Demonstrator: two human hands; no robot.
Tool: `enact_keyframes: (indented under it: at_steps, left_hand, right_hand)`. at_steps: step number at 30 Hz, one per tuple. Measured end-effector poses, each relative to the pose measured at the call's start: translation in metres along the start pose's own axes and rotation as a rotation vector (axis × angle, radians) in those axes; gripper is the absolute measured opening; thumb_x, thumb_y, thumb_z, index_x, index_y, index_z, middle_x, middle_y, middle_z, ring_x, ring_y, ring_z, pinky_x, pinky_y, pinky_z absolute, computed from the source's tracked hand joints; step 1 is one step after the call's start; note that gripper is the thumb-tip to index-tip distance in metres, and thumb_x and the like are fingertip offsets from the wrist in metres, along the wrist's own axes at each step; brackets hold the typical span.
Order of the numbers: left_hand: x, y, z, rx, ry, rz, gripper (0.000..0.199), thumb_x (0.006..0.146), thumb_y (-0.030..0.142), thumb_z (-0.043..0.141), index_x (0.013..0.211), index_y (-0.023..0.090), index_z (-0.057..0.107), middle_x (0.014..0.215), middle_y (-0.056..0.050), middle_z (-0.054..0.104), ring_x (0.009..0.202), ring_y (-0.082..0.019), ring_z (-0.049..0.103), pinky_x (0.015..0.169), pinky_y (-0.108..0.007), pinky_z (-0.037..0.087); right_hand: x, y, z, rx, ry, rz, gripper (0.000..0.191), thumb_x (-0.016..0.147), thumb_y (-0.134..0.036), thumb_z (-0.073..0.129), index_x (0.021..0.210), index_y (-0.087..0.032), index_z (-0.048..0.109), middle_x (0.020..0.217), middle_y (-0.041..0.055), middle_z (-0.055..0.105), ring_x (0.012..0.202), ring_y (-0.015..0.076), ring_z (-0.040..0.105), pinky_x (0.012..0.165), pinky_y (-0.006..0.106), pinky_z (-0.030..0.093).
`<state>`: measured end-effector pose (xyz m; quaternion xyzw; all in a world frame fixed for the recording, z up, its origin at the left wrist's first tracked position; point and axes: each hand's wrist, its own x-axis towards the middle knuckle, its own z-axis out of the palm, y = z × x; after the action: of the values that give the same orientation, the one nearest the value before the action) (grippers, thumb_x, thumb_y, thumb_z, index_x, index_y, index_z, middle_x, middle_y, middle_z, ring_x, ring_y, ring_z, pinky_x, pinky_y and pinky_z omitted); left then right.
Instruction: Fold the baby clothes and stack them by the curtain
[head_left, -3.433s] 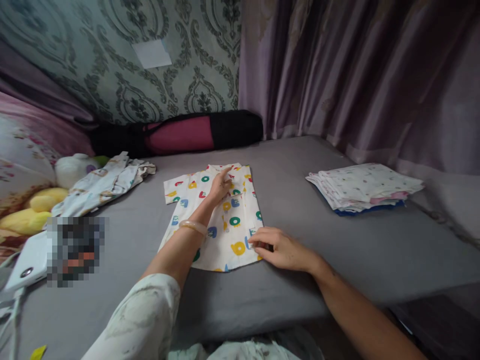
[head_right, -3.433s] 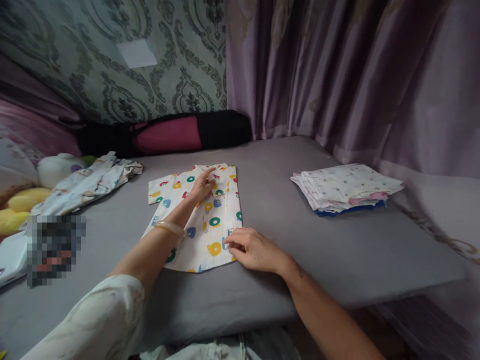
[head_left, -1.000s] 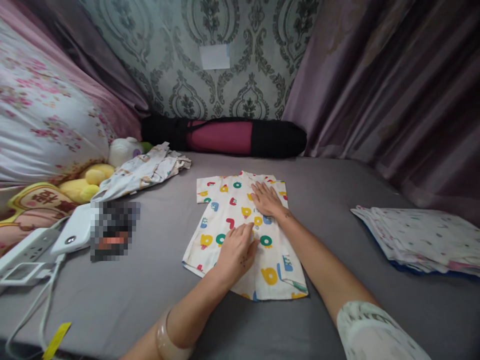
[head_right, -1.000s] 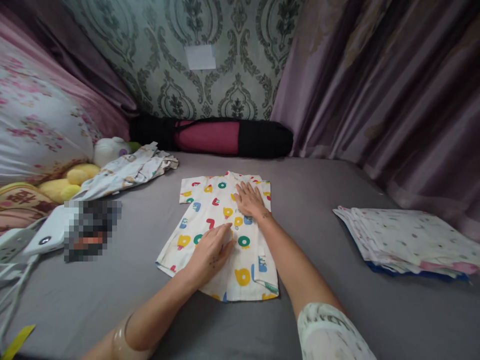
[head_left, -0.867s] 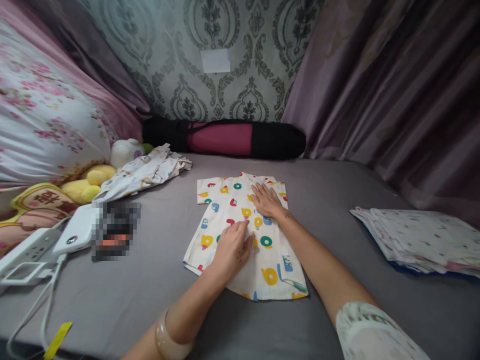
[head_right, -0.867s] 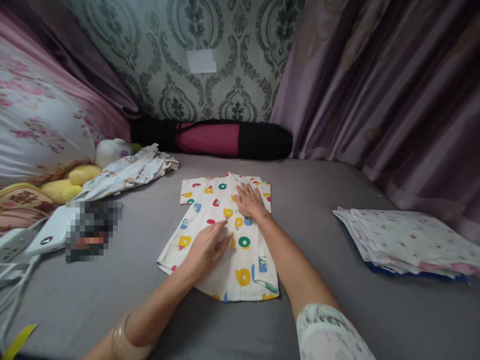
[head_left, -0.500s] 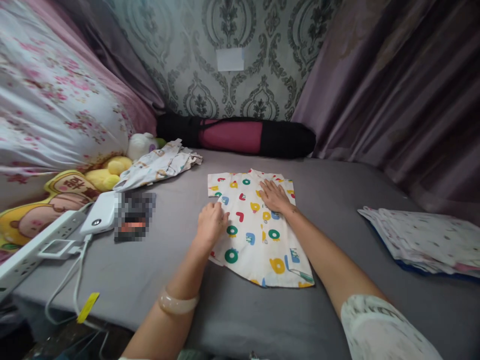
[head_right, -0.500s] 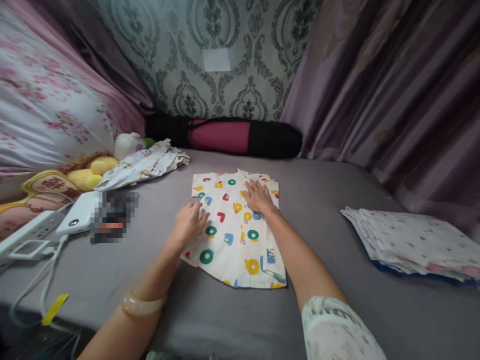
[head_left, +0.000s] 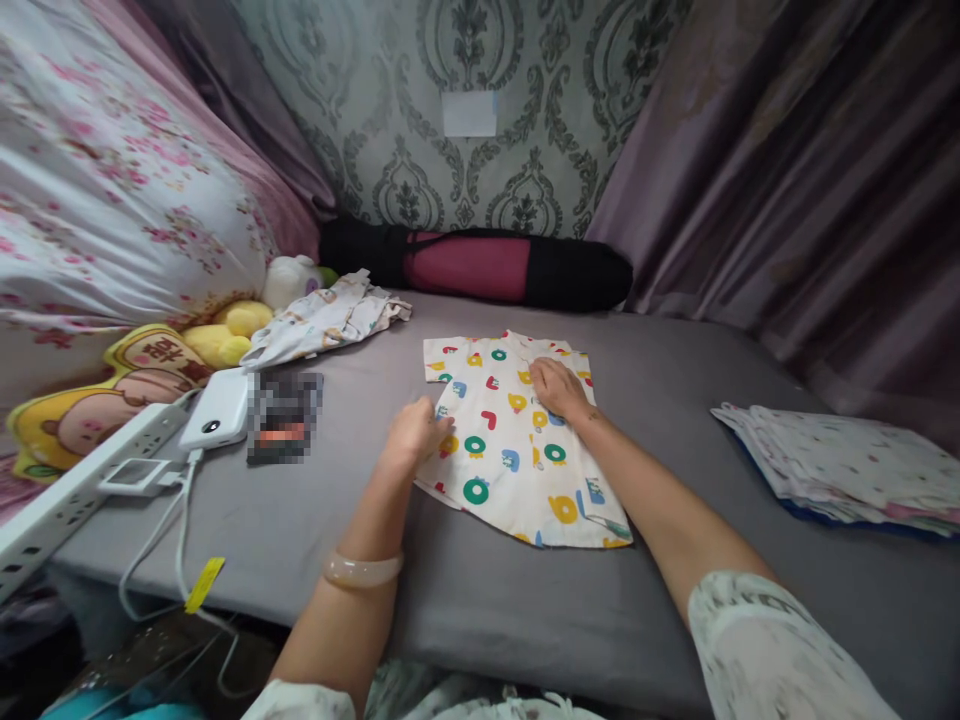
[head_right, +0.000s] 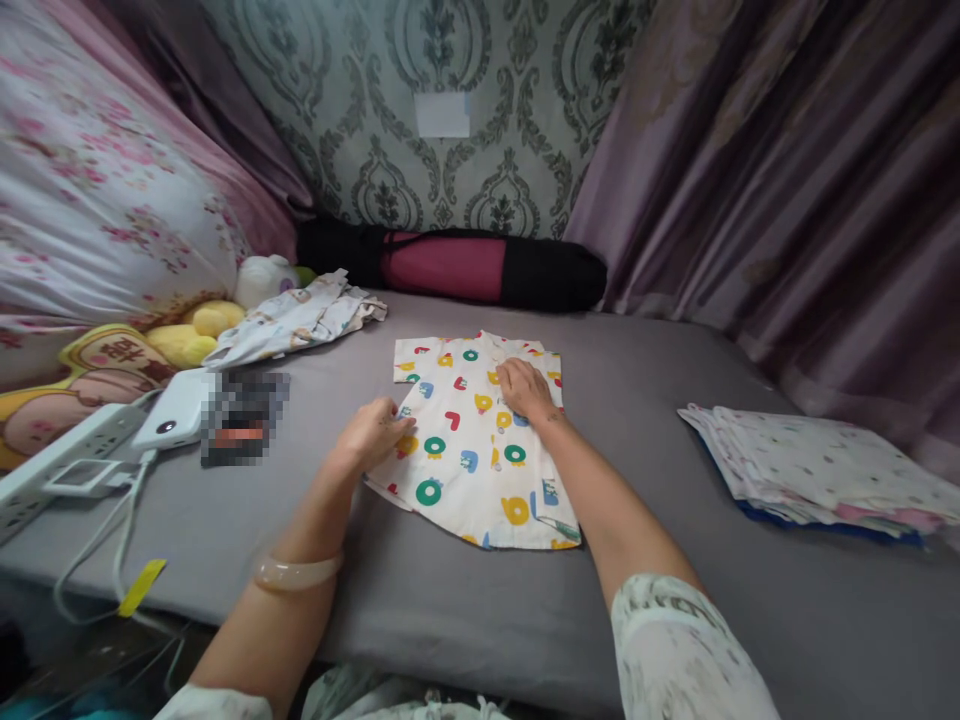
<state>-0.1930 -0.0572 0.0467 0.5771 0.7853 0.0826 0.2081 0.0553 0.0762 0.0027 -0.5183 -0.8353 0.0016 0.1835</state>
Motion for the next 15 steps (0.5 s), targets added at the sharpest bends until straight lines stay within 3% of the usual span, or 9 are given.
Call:
enact_keyframes:
  at_steps: [6,10,15]
  left_hand:
    - [0.006,-0.007,-0.001,0.009,-0.026,-0.004,0.033,0.087,0.044,0.051,0.094,0.015,0.065,0.098,-0.015,0.071,0.091,-0.025,0.066,0.067,-0.028,0.043]
    - [0.007,-0.010,-0.003,0.012,-0.038,-0.003,0.034,0.087,0.044,0.050,0.092,0.016,0.068,0.089,-0.013,0.072,0.087,-0.023,0.067,0.064,-0.026,0.042]
    - [0.004,-0.009,-0.007,0.012,-0.043,0.006,0.034,0.087,0.043,0.050,0.091,0.015,0.070,0.087,-0.015,0.072,0.086,-0.025,0.068,0.061,-0.026,0.041]
  right_hand:
    - [0.029,-0.024,-0.015,-0.147,-0.094,0.133,0.032,0.094,-0.026,0.038,0.099,-0.017,0.069,0.112,0.0134,0.066,0.105,0.0260,0.058,0.088,0.033,0.042]
    - [0.061,-0.075,-0.016,-0.043,-0.142,0.123,0.034,0.093,-0.022,0.036,0.099,-0.019,0.069,0.108,0.0119,0.069,0.101,0.0251,0.061,0.081,0.031,0.043]
    - [0.088,-0.152,0.011,0.150,-0.286,0.048,0.031,0.093,-0.024,0.040,0.109,-0.020,0.066,0.114,0.0093,0.067,0.109,0.0219,0.059,0.088,0.027,0.043]
